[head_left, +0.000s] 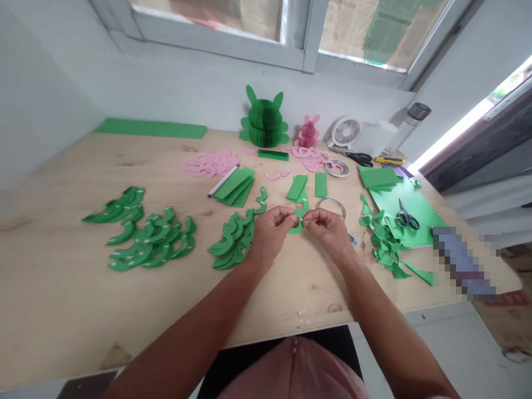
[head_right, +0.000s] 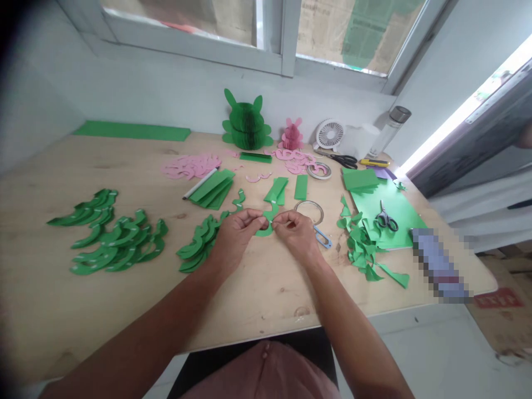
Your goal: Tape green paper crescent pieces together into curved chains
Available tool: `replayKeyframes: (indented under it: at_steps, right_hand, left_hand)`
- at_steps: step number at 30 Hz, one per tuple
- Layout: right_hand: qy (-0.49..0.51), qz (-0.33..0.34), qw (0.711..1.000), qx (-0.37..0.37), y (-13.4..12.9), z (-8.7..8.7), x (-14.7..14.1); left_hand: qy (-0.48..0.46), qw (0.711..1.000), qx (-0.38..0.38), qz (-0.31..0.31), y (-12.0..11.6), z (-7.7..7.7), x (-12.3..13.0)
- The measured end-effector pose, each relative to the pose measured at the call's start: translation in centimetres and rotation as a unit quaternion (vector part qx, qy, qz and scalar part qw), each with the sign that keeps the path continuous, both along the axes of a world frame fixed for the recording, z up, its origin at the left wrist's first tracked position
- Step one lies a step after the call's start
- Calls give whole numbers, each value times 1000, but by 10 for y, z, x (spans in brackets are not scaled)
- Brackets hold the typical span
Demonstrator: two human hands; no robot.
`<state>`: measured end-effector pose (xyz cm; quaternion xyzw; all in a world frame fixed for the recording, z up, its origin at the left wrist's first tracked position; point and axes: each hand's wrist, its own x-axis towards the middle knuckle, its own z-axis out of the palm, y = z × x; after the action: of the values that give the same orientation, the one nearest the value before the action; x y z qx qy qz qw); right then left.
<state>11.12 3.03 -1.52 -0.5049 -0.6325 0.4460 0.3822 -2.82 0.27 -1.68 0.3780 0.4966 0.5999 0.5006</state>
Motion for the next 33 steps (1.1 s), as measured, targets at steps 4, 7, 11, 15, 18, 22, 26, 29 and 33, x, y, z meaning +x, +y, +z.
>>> replayKeyframes:
  at_steps: [4,7,11,15,18,22,26,29,33]
  right_hand:
    - [-24,-6,1000,4,-2,5,-1]
    - [-34,-9,999,4,-3,6,-2]
    - [-35,-19,999,8,-3,7,-2]
    - [-60,-26,998,25,-4,8,-3]
    - [-60,-26,997,27,-3,6,-3]
    - [-55,-21,998,34,-2,5,-3]
    - [-63,-23,997,43,-2,6,-3]
    - [-67,-26,997,38,-3,8,-4]
    - [-67,-28,996,42,-4,9,-4]
  left_hand:
    - [-2,1000,-2,-3,0,0,-1]
    - [0,1000,0,-5,0,0,-1]
    - [5,1000,8,-10,0,0,-1]
    - [1,1000,14,-11,-1,0,-1]
    - [-6,1000,12,-10,0,-1,-1]
    - [-19,1000,2,-12,0,0,0]
    - [-34,999,-7,-13,-1,1,0]
    - [-43,999,-10,-18,-1,1,0]
    - [-48,998,-12,-28,0,0,-1]
